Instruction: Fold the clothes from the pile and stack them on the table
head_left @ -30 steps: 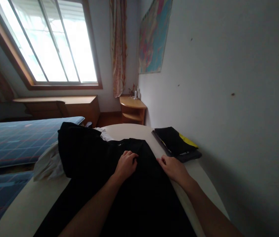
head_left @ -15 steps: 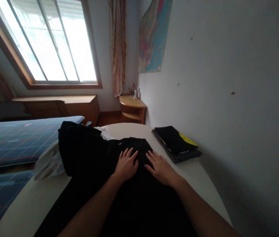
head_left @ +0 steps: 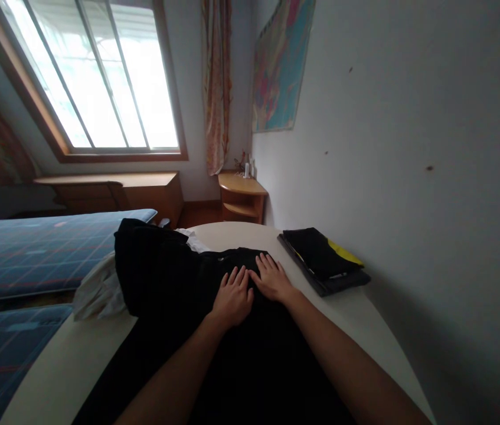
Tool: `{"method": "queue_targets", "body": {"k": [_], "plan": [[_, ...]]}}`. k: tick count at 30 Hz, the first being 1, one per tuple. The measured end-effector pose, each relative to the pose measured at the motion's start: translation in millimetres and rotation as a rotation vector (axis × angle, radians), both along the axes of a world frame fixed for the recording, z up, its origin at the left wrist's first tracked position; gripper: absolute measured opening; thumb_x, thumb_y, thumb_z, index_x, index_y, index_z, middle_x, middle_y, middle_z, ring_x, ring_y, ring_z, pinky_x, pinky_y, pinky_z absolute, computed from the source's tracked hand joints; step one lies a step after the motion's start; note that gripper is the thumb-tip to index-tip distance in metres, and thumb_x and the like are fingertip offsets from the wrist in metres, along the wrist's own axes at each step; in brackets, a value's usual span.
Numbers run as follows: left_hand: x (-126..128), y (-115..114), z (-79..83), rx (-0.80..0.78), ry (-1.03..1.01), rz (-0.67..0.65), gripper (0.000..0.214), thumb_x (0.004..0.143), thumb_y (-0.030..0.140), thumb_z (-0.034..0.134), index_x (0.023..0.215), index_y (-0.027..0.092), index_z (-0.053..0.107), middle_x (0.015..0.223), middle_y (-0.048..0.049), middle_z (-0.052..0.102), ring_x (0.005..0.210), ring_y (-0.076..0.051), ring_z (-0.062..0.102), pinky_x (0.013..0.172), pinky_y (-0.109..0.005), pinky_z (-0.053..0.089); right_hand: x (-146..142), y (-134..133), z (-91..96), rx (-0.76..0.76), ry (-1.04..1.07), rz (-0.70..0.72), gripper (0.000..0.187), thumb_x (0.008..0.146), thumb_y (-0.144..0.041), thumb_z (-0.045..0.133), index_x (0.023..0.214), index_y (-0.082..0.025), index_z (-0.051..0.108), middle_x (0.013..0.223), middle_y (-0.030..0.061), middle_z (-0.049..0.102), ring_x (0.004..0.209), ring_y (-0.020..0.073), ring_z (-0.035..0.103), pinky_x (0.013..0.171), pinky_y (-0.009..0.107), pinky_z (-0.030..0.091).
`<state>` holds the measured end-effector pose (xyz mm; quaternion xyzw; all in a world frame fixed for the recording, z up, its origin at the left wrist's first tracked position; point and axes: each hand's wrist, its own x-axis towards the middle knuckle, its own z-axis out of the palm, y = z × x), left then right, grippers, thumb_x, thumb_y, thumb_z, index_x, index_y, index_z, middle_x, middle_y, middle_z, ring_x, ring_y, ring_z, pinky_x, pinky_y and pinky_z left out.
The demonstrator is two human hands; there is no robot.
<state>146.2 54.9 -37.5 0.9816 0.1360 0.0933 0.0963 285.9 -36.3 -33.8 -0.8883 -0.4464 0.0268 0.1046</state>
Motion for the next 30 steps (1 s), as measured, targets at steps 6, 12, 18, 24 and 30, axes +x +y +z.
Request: {"method": "queue_targets", "body": {"k": [6, 12, 18, 24, 30], "plan": [[0.3, -1.9, -0.9, 0.009, 0.000, 0.048, 0.062, 0.097, 0.037, 0.035, 0.153, 0.009, 0.035, 0.161, -0.0134, 0.027, 0.151, -0.033, 0.019, 0.121, -0.053, 0.019, 13.3, 7.4, -3.3, 0.075, 0.002, -0.109, 0.070, 0.101, -0.055, 0.030, 0.154, -0.010, 0.033, 0.162, 0.0134, 0.027, 0.150, 0.0295, 0.018, 0.120, 0.049, 0.016], [-0.9, -3.3, -0.7, 0.029, 0.033, 0.144, 0.064, 0.096, 0.046, 0.037, 0.154, 0.019, 0.034, 0.163, -0.0095, 0.024, 0.150, -0.041, 0.014, 0.119, -0.060, 0.016, 19.3, -8.9, 9.9, 0.187, 0.005, -0.225, 0.054, 0.099, -0.040, 0.043, 0.141, -0.007, 0.051, 0.146, 0.0174, 0.051, 0.136, 0.0246, 0.046, 0.112, 0.032, 0.032], [-0.2, -3.1, 2.9, 0.015, 0.052, 0.135, 0.064, 0.096, 0.043, 0.035, 0.155, 0.017, 0.032, 0.164, -0.0100, 0.022, 0.150, -0.040, 0.013, 0.119, -0.059, 0.015, 10.8, -60.3, 37.0, -0.073, 0.064, -0.363, 0.042, 0.093, -0.049, 0.049, 0.100, -0.016, 0.073, 0.108, 0.0162, 0.072, 0.101, 0.0309, 0.068, 0.083, 0.038, 0.050], [5.0, -0.3, -0.8, 0.007, 0.039, 0.125, 0.065, 0.095, 0.041, 0.037, 0.155, 0.016, 0.033, 0.164, -0.0102, 0.022, 0.150, -0.040, 0.012, 0.119, -0.058, 0.015, -1.7, -92.2, 44.2, -0.258, 0.117, -0.326, 0.050, 0.089, -0.059, 0.052, 0.087, -0.016, 0.076, 0.100, 0.0189, 0.073, 0.098, 0.0342, 0.070, 0.076, 0.039, 0.051], [15.9, 2.8, -0.8, -0.004, 0.035, 0.131, 0.065, 0.095, 0.043, 0.037, 0.155, 0.018, 0.033, 0.164, -0.0091, 0.021, 0.151, -0.039, 0.012, 0.120, -0.058, 0.014, -3.0, -94.9, 40.6, -0.156, 0.082, -0.336, 0.042, 0.091, -0.054, 0.056, 0.084, -0.017, 0.074, 0.095, 0.0165, 0.075, 0.093, 0.0318, 0.071, 0.069, 0.033, 0.047]]}}
